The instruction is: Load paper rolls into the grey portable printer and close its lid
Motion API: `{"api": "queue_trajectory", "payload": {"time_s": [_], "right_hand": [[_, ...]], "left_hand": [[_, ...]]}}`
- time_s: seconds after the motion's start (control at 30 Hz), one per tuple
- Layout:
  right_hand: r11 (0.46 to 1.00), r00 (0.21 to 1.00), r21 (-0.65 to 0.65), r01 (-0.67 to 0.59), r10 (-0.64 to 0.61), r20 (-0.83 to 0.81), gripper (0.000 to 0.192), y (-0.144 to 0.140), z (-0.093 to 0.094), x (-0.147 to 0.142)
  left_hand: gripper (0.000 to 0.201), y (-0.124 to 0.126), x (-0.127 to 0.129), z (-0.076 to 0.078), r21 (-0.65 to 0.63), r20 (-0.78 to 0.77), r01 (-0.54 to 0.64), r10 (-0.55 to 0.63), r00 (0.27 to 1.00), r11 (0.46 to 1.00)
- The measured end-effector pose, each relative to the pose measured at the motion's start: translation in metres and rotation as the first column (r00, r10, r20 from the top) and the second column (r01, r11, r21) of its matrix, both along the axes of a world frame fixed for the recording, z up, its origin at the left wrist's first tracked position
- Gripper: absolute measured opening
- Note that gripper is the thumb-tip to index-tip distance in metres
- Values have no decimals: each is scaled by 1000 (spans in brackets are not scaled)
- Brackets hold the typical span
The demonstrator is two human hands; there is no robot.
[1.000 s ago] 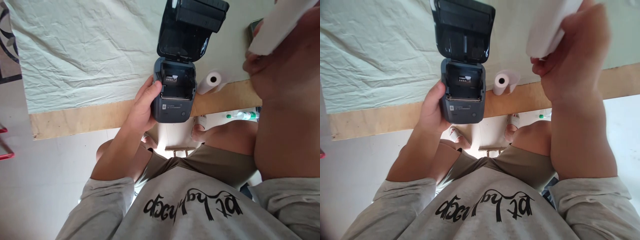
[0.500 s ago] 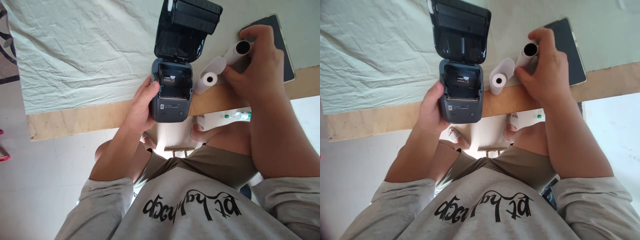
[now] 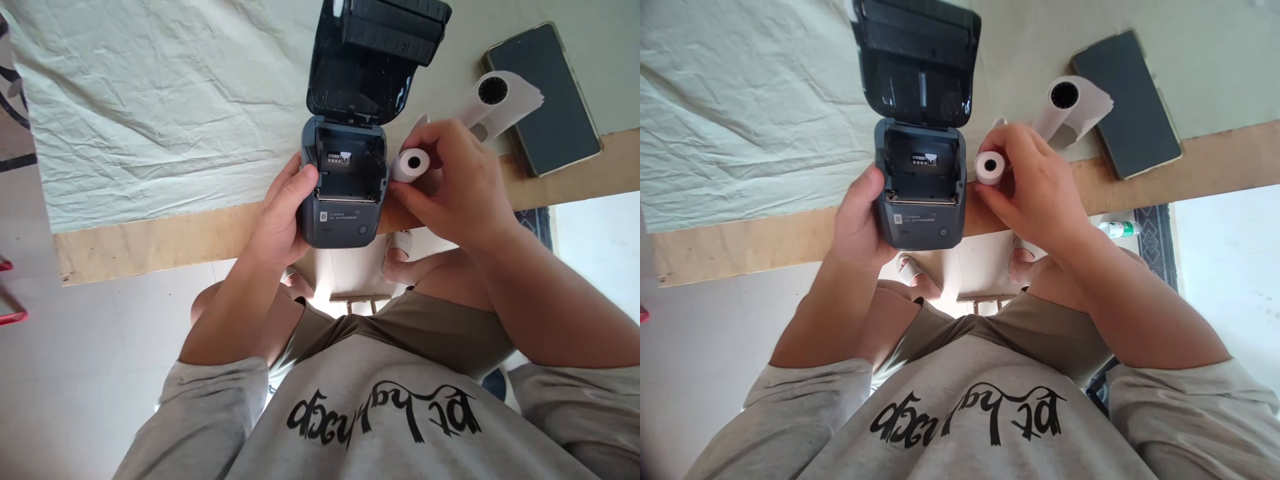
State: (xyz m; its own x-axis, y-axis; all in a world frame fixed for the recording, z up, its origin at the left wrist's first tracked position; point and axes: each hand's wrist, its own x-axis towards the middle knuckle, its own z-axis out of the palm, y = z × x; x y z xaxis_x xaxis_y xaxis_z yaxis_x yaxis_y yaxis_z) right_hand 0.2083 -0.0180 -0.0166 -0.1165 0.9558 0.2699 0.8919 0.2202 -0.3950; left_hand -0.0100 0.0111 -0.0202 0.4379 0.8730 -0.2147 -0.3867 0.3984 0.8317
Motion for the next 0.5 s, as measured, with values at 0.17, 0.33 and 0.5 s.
{"api": "queue_trajectory", "payload": {"time_s": [0.17, 0.33, 0.5], "right_hand": [[995, 995, 7, -101, 101, -5, 39, -2, -2, 5], [997, 998, 53, -53, 55, -33, 31, -2, 0, 4], [997, 997, -59, -48, 45, -55, 42, -2, 3, 4]], "left_hand": [[38, 1, 0, 1, -19, -53, 16, -17, 998, 1000], [34, 0, 2, 0, -9, -24, -1, 1, 1000, 1000], [33, -1, 3, -3, 16, 29, -15, 15, 999, 1000]]}}
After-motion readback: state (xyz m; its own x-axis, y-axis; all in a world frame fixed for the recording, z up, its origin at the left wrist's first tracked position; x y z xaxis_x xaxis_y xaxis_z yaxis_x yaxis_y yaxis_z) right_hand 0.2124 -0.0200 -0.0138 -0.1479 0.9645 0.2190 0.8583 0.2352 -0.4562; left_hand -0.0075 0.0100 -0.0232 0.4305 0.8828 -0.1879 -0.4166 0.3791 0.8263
